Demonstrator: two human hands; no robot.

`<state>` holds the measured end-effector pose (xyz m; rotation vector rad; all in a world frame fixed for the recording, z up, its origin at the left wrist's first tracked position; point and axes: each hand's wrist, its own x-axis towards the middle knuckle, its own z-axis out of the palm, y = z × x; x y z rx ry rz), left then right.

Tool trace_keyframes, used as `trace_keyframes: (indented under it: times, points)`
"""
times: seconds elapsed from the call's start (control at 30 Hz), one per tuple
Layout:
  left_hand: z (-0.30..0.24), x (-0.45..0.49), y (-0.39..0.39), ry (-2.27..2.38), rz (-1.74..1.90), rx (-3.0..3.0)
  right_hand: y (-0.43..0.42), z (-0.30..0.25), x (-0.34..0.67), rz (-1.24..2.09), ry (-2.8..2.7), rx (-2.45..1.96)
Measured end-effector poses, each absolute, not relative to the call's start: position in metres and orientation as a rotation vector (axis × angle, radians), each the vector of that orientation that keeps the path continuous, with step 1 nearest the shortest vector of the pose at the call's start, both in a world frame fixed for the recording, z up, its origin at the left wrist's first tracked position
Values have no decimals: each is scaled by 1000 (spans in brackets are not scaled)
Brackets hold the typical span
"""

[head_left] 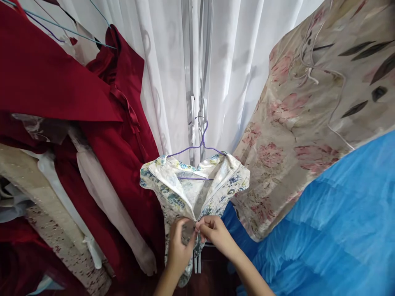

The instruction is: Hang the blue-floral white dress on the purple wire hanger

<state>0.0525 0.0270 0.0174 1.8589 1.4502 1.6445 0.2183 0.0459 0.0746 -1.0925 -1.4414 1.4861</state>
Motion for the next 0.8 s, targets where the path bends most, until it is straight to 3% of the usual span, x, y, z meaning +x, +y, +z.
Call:
trace_keyframes:
  times: [0.17, 0.5, 0.67, 0.8]
  points:
    - [29, 86, 39, 1300, 1428, 1890, 58, 107, 226, 1515, -1313, -1066]
    - [17, 69, 45, 1216, 1165, 2113, 125, 259, 224, 1199, -1157, -811]
    - [24, 63, 50, 1163, 1042, 2121, 121, 253, 214, 1148, -1093, -780]
    - [101, 54, 72, 1044, 1304, 2060, 111, 242, 219, 1110, -1130, -835]
